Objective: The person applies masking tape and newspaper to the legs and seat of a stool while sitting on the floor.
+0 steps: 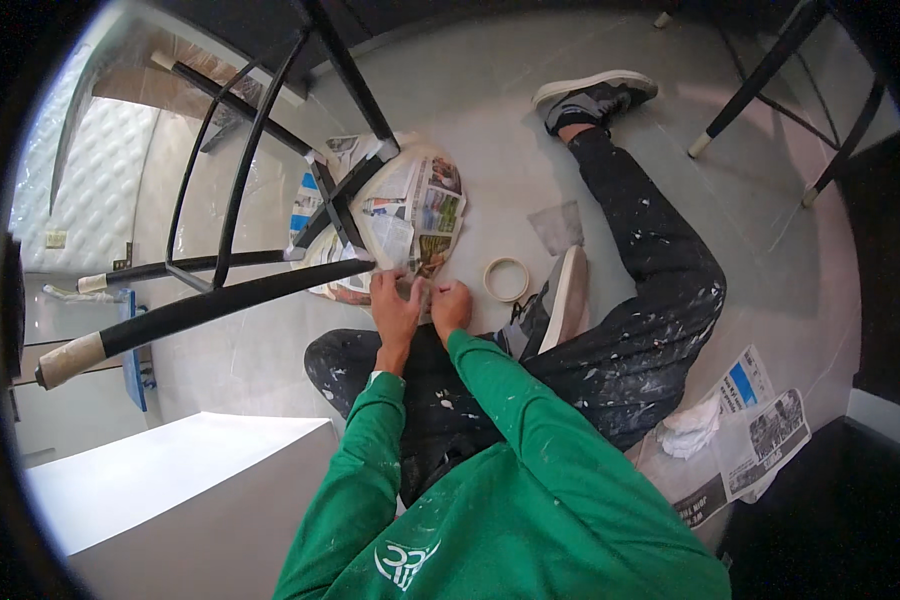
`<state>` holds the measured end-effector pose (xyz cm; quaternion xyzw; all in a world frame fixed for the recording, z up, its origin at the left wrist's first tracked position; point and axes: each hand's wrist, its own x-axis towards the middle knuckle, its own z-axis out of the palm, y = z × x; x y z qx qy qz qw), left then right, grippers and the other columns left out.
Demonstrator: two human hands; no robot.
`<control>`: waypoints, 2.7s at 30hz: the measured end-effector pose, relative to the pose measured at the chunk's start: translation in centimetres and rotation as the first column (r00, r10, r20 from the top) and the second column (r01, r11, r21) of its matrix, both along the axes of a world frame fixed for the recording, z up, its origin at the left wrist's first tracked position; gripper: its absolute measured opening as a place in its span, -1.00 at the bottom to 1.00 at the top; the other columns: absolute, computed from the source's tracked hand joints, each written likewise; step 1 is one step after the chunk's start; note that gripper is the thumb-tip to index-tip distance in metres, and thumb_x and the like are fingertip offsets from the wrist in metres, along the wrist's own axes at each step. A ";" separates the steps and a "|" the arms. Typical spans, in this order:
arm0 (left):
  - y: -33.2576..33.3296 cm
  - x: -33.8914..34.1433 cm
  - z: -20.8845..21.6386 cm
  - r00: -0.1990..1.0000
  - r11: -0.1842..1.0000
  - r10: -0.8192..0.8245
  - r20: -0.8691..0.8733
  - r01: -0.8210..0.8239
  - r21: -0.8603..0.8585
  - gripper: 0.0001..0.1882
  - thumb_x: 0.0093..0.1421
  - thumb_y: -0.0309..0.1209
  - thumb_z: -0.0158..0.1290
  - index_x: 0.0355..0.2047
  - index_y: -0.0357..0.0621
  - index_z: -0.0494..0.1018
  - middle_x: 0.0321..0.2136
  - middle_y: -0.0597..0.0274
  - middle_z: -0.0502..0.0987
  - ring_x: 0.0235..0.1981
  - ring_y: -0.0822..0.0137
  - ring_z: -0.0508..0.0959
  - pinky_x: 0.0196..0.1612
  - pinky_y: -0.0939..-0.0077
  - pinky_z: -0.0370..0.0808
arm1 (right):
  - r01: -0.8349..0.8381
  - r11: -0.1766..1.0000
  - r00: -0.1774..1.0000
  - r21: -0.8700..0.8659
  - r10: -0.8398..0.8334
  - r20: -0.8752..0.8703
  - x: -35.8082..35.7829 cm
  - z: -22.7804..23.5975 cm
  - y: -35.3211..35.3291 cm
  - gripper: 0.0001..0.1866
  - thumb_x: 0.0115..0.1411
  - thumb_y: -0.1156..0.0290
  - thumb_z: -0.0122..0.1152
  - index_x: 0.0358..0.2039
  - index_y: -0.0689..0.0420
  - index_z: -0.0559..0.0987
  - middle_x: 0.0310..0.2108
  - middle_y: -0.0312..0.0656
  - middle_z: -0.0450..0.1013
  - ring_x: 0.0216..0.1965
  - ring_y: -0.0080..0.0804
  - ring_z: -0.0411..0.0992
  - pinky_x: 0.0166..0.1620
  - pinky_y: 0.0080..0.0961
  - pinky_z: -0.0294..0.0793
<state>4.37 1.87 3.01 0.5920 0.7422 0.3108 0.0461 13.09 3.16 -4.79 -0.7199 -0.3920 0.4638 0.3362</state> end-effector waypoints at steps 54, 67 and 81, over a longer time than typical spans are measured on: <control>6.2 -4.0 4.7 0.613 0.813 -0.015 0.790 -0.453 0.367 -0.70 0.35 -0.33 0.18 -0.47 -0.17 0.37 -0.59 0.32 0.46 -0.50 0.52 0.44 -0.30 0.58 0.41 | 0.014 0.994 0.890 -0.110 -0.062 -0.452 0.6 -1.3 0.3 -0.79 0.25 0.36 0.32 -0.36 0.23 0.53 -0.57 -0.14 0.54 -0.64 -0.41 0.53 -0.62 -0.53 0.49; 6.8 -5.5 6.2 0.584 0.797 0.069 0.809 -0.520 0.308 -0.61 0.35 -0.27 0.19 -0.58 -0.14 0.35 -0.64 0.33 0.43 -0.56 0.50 0.43 -0.38 0.54 0.38 | -0.086 0.996 0.830 -0.013 0.065 -0.554 0.7 -3.1 -0.2 -0.79 0.35 0.30 0.24 -0.17 0.16 0.47 -0.33 -0.23 0.53 -0.36 -0.47 0.57 -0.40 -0.57 0.55; 7.0 -5.4 7.2 0.544 0.786 0.117 0.831 -0.563 0.258 -0.60 0.33 -0.28 0.20 -0.59 -0.12 0.35 -0.66 0.34 0.41 -0.58 0.50 0.42 -0.39 0.55 0.36 | -0.056 0.984 0.743 -0.169 -0.072 -0.666 1.1 -1.2 1.1 -0.78 0.35 0.39 0.18 -0.08 0.21 0.45 -0.24 -0.20 0.53 -0.32 -0.43 0.58 -0.30 -0.52 0.56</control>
